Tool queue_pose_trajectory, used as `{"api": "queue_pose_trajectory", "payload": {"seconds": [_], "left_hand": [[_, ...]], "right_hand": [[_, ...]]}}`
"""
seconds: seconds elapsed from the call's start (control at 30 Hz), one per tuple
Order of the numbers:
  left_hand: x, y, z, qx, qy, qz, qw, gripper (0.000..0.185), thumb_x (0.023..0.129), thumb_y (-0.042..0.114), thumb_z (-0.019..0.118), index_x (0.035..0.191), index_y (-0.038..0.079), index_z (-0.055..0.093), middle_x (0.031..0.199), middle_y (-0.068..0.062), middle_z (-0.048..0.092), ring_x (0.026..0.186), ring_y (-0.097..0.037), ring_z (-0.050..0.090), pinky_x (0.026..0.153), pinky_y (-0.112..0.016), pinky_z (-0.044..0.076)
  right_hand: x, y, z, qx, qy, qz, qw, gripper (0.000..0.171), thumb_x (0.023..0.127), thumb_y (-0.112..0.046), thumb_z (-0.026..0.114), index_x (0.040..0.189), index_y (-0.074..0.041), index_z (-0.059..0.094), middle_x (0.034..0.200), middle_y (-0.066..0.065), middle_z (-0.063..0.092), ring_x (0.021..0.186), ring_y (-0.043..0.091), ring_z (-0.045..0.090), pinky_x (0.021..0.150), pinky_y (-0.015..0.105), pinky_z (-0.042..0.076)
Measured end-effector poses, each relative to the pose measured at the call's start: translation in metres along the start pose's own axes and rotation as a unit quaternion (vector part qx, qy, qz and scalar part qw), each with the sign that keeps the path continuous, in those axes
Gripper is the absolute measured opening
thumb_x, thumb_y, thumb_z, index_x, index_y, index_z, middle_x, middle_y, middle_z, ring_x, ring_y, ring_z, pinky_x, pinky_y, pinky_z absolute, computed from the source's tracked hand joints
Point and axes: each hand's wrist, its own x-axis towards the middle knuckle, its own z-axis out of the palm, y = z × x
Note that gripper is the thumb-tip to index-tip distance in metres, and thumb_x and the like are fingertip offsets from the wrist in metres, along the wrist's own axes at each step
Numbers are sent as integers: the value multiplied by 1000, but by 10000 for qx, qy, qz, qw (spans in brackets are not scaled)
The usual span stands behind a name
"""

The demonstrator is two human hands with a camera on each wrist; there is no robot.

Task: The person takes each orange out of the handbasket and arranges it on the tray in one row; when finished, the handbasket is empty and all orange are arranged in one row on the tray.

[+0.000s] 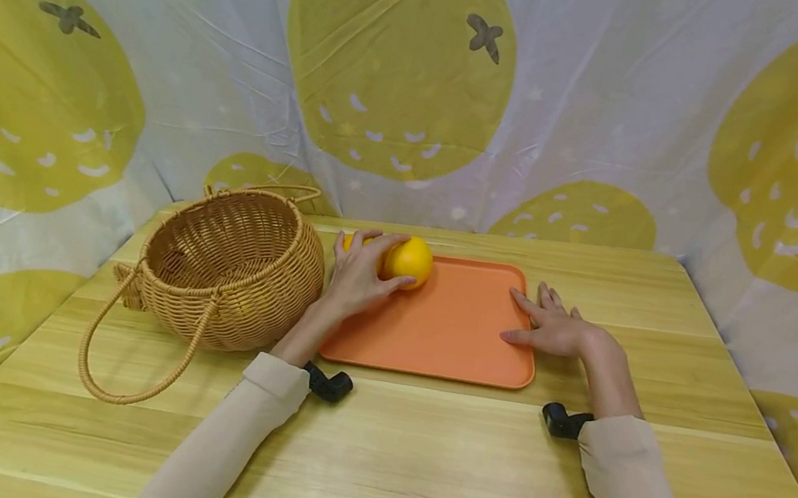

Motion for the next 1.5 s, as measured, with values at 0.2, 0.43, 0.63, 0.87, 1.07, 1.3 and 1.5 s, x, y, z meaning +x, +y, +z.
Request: {"api": "queue_pose_trajectory", "payload": {"seconds": [0.2, 0.43, 0.63, 0.87, 1.07, 1.3, 1.5], "left_hand": [[1, 0, -1, 60, -81, -20, 9999, 64, 88, 44, 82, 144, 21, 61, 144, -1, 65, 143, -35, 44, 119, -76, 7], [1, 1, -3, 200, -195, -64, 9996, 65, 89, 47, 79, 145, 21, 59, 147, -4, 60, 145, -34, 43, 119, -76, 8], [3, 6, -14, 223, -271, -116, 9993, 69, 89, 48, 79, 148, 20, 56, 158, -10, 49, 146, -37, 39, 119, -77, 9], [20, 22, -46, -461, -253, 44, 9986, 63, 95, 46, 73, 150, 22, 55, 163, -10, 42, 147, -41, 36, 119, -76, 10], [44, 50, -91, -1249, -196, 67, 9920, 55, 99, 42, 69, 149, 23, 57, 166, -6, 38, 152, -40, 32, 122, -70, 9], [70, 73, -139, -1525, -333, 141, 9876, 53, 101, 40, 67, 149, 19, 56, 160, -4, 46, 153, -24, 37, 126, -53, 23], [81, 72, -182, -1793, -885, -174, 9796, 53, 103, 43, 63, 151, 23, 54, 162, 0, 45, 151, -23, 40, 122, -41, 35]], "right_hand": [[0, 0, 0, 0, -2, 7, 10000, 97, 101, -51, 62, 167, -6, 6, 166, 34, -21, 153, 55, -19, 115, 77, -13], [-1, 0, -1, -14, -1, 13, 10000, 97, 100, -51, 62, 167, -7, 7, 166, 34, -20, 153, 55, -19, 115, 77, -13], [0, -1, -1, -21, 0, 17, 10000, 96, 101, -51, 61, 167, -7, 6, 166, 34, -20, 153, 54, -19, 115, 77, -13], [0, -1, 0, 79, -18, -30, 10000, 97, 100, -51, 62, 167, -8, 6, 166, 34, -21, 153, 53, -21, 115, 77, -13], [7, 17, 3, 73, 72, -57, 9999, 107, 94, -68, 60, 168, -14, 5, 168, 29, -24, 155, 50, -23, 115, 76, -14], [15, 30, 5, -11, 93, -13, 10000, 111, 90, -77, 58, 168, -20, 4, 169, 25, -24, 156, 47, -23, 117, 75, -13], [19, 36, 7, 16, 103, -8, 9999, 118, 83, -85, 57, 168, -22, 5, 169, 23, -25, 156, 47, -23, 116, 76, -15]]}}
